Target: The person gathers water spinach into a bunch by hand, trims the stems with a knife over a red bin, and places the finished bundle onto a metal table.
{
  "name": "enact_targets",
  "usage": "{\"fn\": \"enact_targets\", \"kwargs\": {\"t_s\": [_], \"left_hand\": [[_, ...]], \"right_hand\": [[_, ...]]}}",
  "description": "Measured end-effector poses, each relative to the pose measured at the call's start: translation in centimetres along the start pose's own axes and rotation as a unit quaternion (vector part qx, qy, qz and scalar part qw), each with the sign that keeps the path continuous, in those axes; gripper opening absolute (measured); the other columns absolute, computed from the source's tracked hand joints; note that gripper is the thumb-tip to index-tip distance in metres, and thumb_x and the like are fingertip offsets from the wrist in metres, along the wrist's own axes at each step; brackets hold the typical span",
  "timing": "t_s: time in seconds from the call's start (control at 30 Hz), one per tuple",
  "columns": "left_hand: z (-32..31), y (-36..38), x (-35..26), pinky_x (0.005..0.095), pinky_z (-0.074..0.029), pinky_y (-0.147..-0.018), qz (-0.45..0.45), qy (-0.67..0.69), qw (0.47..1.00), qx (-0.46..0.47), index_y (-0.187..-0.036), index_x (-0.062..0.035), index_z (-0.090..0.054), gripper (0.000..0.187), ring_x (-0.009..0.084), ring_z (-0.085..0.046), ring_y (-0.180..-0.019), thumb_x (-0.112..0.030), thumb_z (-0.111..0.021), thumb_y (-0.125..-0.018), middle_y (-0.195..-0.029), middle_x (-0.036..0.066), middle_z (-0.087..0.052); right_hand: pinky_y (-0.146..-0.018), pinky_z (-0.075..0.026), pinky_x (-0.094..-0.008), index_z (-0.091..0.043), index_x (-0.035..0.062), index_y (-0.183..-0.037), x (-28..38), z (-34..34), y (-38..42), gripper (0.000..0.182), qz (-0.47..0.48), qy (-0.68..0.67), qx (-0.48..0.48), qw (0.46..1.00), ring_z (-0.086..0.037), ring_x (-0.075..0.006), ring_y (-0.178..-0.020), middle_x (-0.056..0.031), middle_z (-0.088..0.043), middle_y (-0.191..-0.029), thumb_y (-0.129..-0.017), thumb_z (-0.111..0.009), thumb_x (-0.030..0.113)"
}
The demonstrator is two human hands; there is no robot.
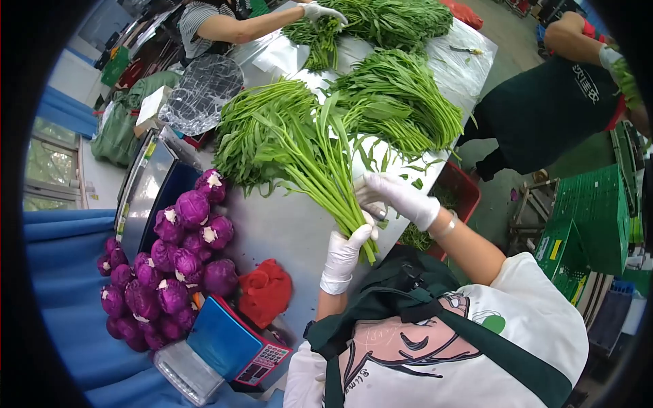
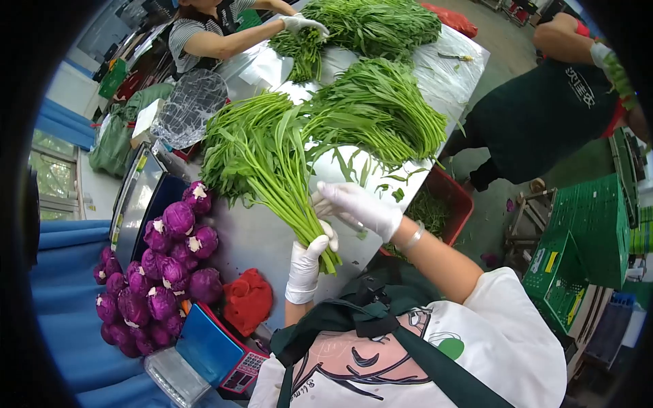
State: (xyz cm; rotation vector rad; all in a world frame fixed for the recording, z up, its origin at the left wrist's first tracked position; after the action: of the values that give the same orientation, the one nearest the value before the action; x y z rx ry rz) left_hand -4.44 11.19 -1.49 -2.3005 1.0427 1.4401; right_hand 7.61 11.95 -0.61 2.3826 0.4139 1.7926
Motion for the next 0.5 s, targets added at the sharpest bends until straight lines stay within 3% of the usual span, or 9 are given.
{"fn": "enact_targets", "kwargs": {"t_s": [0.03,0.07,0.13,0.23,0.5], "left_hand": [[0.2,-0.2,-0.2,0.0231,-0.041,-0.06,-0.005,-0.014,1.0,-0.007,-0.09,-0.005,-0.055,0.022,0.0114,-0.051,-0.067,-0.024,-0.06,-0.081,-0.072,0.004,-0.054],[0.7,-0.3,0.0,0.023,-0.041,-0.06,0.009,-0.015,1.0,-0.015,-0.09,-0.005,-0.055,0.022,0.0112,-0.051,-0.067,-0.024,-0.06,-0.081,-0.072,0.004,-0.055],[1.3,-0.6,0.3,0.0228,-0.042,-0.059,0.041,-0.02,0.999,-0.029,-0.09,-0.0048,-0.055,0.022,0.0109,-0.051,-0.066,-0.024,-0.059,-0.082,-0.072,0.004,-0.055],[2.0,-1.1,-0.1,0.0218,-0.043,-0.058,0.008,0.021,0.998,-0.056,-0.09,-0.0036,-0.055,0.02,0.0091,-0.051,-0.064,-0.022,-0.059,-0.083,-0.072,0.002,-0.056],[3.7,-1.5,-1.3,0.0229,-0.041,-0.06,-0.029,0.066,0.99,-0.119,-0.086,-0.004,-0.054,0.019,0.01,-0.049,-0.064,-0.023,-0.058,-0.083,-0.069,0.002,-0.053]], "right_hand": [[-0.082,-0.042,-0.0279,-0.056,0.0015,-0.107,0.5,0.0,0.3,0.036,0.031,0.078,-0.058,0.995,-0.055,-0.0143,-0.086,-0.0066,-0.06,-0.091,-0.09,-0.05,0.033],[-0.068,-0.045,-0.0226,-0.059,0.0009,-0.097,1.6,-0.8,1.0,0.027,0.06,0.018,-0.109,0.992,-0.054,-0.0079,-0.071,-0.0028,-0.06,-0.084,-0.081,-0.065,0.022],[-0.063,-0.045,-0.0224,-0.061,0.0009,-0.094,2.7,-1.3,0.9,0.026,0.197,0.197,-0.179,0.943,-0.053,-0.007,-0.066,-0.0013,-0.059,-0.079,-0.074,-0.071,0.013],[-0.066,-0.043,-0.023,-0.063,0.0007,-0.089,3.1,-2.0,-0.2,0.022,0.166,0.162,-0.202,0.952,-0.052,-0.0077,-0.068,-0.0017,-0.058,-0.075,-0.07,-0.072,0.007],[-0.061,-0.045,-0.0243,-0.061,0.0024,-0.077,4.4,-2.4,-3.7,0.009,0.287,0.227,-0.083,0.927,-0.057,-0.0124,-0.064,-0.0048,-0.059,-0.073,-0.073,-0.069,0.004]]}}
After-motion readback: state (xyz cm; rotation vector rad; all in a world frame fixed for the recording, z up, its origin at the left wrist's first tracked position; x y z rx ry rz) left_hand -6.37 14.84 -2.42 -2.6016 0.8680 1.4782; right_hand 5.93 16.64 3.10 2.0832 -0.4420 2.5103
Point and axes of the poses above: each hand's wrist, its own y-axis away from the middle knuckle, its own z-axis out of the back of the hand, x = y × z, the point moved 6 cm from there along -y, towards the middle knuckle
